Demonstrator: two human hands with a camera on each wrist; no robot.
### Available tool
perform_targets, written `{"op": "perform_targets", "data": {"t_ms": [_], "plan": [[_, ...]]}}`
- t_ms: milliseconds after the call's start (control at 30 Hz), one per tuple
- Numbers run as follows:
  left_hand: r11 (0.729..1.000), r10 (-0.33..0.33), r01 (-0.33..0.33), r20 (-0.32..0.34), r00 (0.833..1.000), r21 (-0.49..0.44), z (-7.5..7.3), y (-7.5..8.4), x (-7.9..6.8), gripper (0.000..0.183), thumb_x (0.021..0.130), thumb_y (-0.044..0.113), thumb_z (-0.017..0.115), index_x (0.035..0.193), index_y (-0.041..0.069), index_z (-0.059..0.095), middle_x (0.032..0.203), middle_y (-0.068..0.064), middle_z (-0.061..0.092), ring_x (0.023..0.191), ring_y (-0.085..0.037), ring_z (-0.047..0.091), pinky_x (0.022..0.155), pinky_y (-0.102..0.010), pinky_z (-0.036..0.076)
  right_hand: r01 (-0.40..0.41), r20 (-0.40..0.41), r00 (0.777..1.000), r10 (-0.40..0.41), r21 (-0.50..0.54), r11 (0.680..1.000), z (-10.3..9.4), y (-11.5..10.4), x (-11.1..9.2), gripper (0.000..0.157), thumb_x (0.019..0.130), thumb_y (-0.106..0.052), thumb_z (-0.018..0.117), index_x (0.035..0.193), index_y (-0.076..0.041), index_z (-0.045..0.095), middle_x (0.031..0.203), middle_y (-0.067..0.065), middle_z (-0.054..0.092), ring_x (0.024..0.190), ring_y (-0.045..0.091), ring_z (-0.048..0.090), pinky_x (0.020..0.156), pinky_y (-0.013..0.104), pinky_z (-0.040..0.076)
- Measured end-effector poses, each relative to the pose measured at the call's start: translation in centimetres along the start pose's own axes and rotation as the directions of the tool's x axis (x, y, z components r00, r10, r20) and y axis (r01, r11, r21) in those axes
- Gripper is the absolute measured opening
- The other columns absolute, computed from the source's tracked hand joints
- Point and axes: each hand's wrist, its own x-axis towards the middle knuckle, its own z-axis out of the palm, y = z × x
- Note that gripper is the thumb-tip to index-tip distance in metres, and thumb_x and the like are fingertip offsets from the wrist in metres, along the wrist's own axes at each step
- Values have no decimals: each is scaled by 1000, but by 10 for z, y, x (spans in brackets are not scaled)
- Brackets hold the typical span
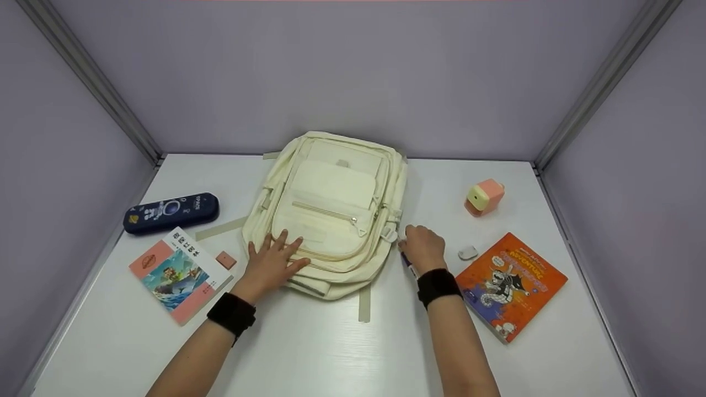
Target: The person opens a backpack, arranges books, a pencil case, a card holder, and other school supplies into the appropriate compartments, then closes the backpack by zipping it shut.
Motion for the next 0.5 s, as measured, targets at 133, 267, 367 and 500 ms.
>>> {"op": "perform_targets", "data": {"t_ms": [133,267,367,500], "plan": [[1000,2,-3,10,1000,6,0,1,0,73,93,74,31,151,32,40,158,-12,28,142,-47,21,104,-73,13,6,7,1000,-6,-2,1000,5,2,6,24,92,-23,69,100,-1,70,96,15,68,85,33,65,67,51,52],[1000,-1,1,13,1000,3,0,1,-1,72,93,74,32,151,31,40,158,-12,27,142,-47,21,104,-73,13,14,1,1000,-14,-25,1000,8,2,10,14,91,-16,68,95,-3,70,92,14,67,85,33,64,68,50,51],[1000,-2,2,15,1000,-3,1,0,0,72,93,73,32,151,31,40,158,-12,27,142,-47,20,104,-73,12,10,-26,1000,-11,-40,999,6,1,12,9,92,-12,66,93,-3,68,90,14,67,82,33,64,66,50,50],[1000,-5,5,9,1000,2,3,-1,0,73,93,74,31,151,31,39,158,-12,27,142,-47,19,105,-73,11,13,-69,998,-15,-33,999,2,-1,11,9,93,-10,64,92,-2,70,89,15,68,80,35,65,66,51,50]]}}
